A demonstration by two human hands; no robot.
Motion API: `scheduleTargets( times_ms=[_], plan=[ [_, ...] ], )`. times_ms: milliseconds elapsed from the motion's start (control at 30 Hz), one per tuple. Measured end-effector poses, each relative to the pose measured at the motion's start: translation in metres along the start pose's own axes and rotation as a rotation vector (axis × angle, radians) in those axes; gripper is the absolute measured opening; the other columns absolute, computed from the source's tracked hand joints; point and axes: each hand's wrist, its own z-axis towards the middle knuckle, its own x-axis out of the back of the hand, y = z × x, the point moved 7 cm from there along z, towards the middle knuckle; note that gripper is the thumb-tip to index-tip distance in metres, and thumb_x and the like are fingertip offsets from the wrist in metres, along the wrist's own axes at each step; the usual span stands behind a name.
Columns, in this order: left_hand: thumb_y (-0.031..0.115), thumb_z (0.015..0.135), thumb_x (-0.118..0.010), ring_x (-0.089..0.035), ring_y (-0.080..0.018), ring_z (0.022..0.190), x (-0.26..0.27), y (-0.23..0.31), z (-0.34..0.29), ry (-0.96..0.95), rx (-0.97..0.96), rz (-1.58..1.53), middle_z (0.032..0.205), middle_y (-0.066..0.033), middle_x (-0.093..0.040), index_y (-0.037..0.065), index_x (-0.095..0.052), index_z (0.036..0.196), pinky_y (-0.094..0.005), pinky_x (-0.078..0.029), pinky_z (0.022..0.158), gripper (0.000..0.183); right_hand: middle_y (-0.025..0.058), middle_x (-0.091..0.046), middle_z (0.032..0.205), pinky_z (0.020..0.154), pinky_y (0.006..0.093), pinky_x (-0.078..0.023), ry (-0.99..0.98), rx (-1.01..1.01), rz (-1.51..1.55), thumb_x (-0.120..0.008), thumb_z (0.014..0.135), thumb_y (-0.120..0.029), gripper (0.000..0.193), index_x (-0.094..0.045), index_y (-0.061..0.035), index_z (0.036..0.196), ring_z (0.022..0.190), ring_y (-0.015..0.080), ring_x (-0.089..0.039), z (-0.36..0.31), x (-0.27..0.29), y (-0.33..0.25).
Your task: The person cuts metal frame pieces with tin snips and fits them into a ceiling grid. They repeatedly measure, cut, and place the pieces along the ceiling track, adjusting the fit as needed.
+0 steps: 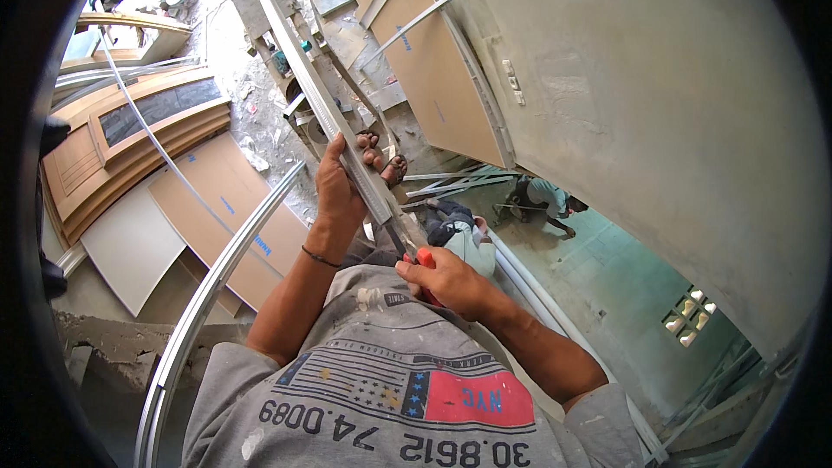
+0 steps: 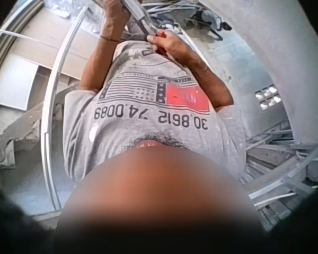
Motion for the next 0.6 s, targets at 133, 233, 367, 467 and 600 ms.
scheduleTargets(
  times_ms=[133, 233, 367, 467, 600],
  plan=[
    [0.028, 0.106, -0.063, -0.060, -0.0154, 0.073, 0.004, 0.007, 0.004, -0.021, -0.055, 0.159, 0.095, -0.0046, -0.055, 0.010, -0.044, 0.119, -0.0335, -0.057, 0.067, 0.029, 0.0065, -0.062, 0.086, 0.075, 0.0341, -0.049, 0.075, 0.069, -0.218, -0.068, 0.102, -0.039, 0.038, -0.063, -0.0015, 0.100, 0.081, 0.0163, -0.058, 0.007, -0.001, 0.005],
    [0.031, 0.106, -0.062, -0.057, -0.0148, 0.072, 0.000, 0.010, 0.000, 0.050, -0.131, 0.212, 0.096, -0.0045, -0.055, 0.009, -0.046, 0.121, -0.0351, -0.055, 0.064, 0.031, 0.0096, -0.061, 0.090, 0.081, 0.0383, -0.049, 0.174, 0.119, -0.384, -0.069, 0.101, -0.039, 0.040, -0.063, -0.0003, 0.103, 0.087, 0.0201, -0.058, 0.004, 0.003, 0.007],
    [0.029, 0.107, -0.061, -0.053, -0.0135, 0.070, -0.015, 0.014, -0.014, 0.053, -0.157, 0.138, 0.095, -0.0041, -0.055, 0.009, -0.049, 0.127, -0.0343, -0.052, 0.062, 0.031, 0.0060, -0.061, 0.085, 0.074, 0.0328, -0.047, 0.124, 0.095, -0.187, -0.068, 0.101, -0.041, 0.040, -0.062, -0.0016, 0.100, 0.080, 0.0151, -0.056, 0.000, 0.004, 0.012],
    [0.028, 0.107, -0.060, -0.055, -0.0131, 0.072, -0.024, 0.021, -0.020, 0.023, -0.152, 0.116, 0.092, -0.0032, -0.055, 0.009, -0.052, 0.130, -0.0331, -0.051, 0.061, 0.032, 0.0036, -0.061, 0.081, 0.068, 0.0299, -0.045, 0.057, 0.058, -0.070, -0.068, 0.102, -0.042, 0.040, -0.061, -0.0030, 0.096, 0.074, 0.0118, -0.054, 0.001, 0.001, 0.011],
    [0.030, 0.108, -0.061, -0.053, -0.0127, 0.069, -0.026, 0.024, -0.021, 0.027, -0.166, 0.173, 0.087, -0.0016, -0.054, 0.010, -0.052, 0.129, -0.0317, -0.049, 0.060, 0.031, 0.0019, -0.059, 0.077, 0.065, 0.0294, -0.043, 0.050, 0.046, -0.097, -0.067, 0.102, -0.043, 0.041, -0.061, -0.0039, 0.091, 0.070, 0.0107, -0.052, 0.006, -0.003, 0.005]
  ],
)
